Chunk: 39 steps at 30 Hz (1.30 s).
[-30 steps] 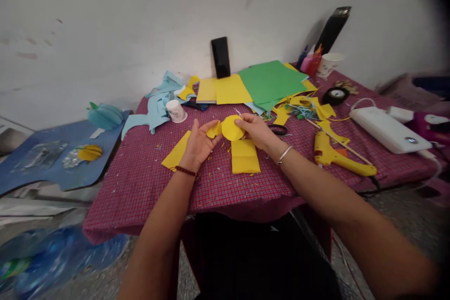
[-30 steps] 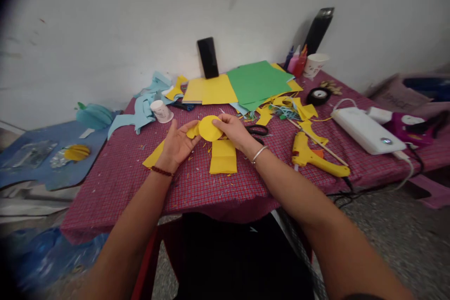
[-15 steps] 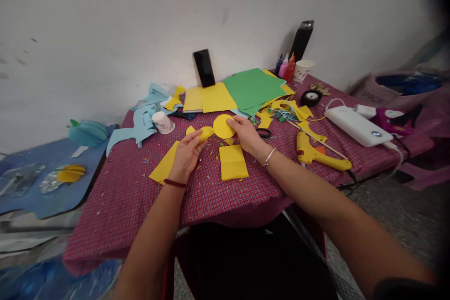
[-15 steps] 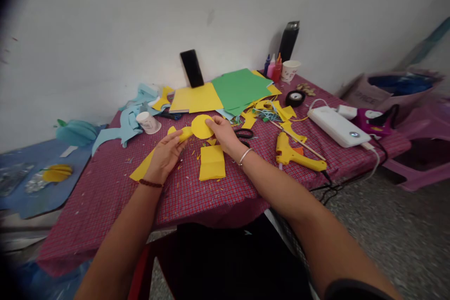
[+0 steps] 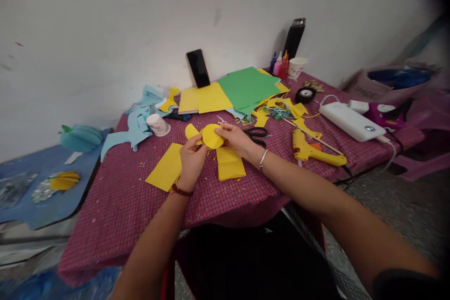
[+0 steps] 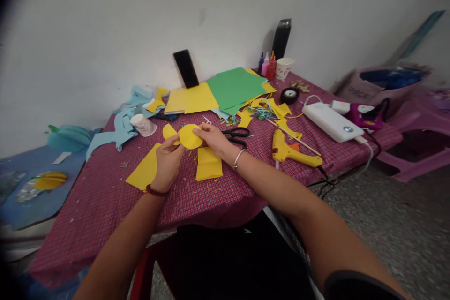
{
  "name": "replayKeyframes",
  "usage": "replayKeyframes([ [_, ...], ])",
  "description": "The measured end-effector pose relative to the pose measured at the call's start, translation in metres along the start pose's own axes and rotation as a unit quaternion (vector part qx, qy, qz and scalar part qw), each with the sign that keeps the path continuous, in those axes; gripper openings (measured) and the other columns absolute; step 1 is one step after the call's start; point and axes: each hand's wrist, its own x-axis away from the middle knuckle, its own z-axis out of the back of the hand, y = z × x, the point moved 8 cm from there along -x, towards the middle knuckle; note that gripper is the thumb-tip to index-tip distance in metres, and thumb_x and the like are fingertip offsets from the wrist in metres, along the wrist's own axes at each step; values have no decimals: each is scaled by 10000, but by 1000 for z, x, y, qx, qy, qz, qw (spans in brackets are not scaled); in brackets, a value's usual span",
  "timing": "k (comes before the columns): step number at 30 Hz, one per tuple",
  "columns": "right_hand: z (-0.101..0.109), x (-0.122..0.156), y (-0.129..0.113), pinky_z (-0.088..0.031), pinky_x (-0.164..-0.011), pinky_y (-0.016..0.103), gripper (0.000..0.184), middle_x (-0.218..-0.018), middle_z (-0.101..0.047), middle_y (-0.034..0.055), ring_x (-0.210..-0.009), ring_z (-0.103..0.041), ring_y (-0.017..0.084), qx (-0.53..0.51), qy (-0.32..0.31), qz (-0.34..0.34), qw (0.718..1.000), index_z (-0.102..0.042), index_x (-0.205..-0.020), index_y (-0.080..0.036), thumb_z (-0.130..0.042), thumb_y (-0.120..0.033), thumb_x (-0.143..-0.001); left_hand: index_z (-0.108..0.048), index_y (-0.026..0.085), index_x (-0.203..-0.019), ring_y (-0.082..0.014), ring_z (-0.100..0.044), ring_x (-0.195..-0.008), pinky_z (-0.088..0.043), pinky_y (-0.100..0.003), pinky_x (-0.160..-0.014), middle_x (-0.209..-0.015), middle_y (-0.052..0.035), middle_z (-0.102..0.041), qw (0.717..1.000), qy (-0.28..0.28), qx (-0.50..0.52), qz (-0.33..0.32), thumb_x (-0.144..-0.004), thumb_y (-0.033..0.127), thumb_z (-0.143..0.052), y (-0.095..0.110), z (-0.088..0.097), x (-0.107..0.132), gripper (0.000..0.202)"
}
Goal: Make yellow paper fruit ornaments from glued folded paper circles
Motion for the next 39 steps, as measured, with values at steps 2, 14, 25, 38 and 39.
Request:
replayKeyframes([
  [2,1,0,-1,-467,-563,241,330,-670,-592,-31,-586,-544,106,3,-1,1,1000,-508,-704,-202,-785,-379,-672,-744,227,-971,-181,-694,-943,-524,-359,-934,-1032,-32,-755,1000,1,14,-3,-713,212,-745,1,0,0,258],
  [14,2,1,-13,-418,-510,232,323,-629,-550,-42,-536,-497,95,81,-13,17,996,-479,-677,-207,-740,-394,-712,-676,192,-988,-134,-685,-829,-544,-292,-813,-970,-33,-717,995,54,75,47,-691,217,-752,-1,22,-10,307],
  [25,-10,10,-10,-328,-480,238,279,-564,-537,-25,-525,-461,112,231,-76,14,970,-516,-602,-203,-767,-277,-700,-659,202,-963,-118,-674,-788,-536,-262,-783,-898,-4,-695,990,131,46,-25,-675,191,-741,18,57,-23,300],
  [38,-10,9,-23,-409,-545,233,202,-716,-608,-17,-611,-535,126,176,-48,85,980,-587,-763,-199,-655,-388,-745,-708,218,-1006,-154,-673,-751,-549,-265,-684,-910,-42,-721,997,16,-61,-37,-804,334,-688,28,9,8,234],
  [39,-8,7,-23,-406,-541,232,191,-710,-608,-19,-606,-534,124,174,-42,86,980,-583,-755,-200,-652,-378,-747,-714,207,-961,-150,-667,-750,-549,-263,-673,-910,-48,-715,996,35,-60,-50,-846,368,-635,31,14,6,213],
])
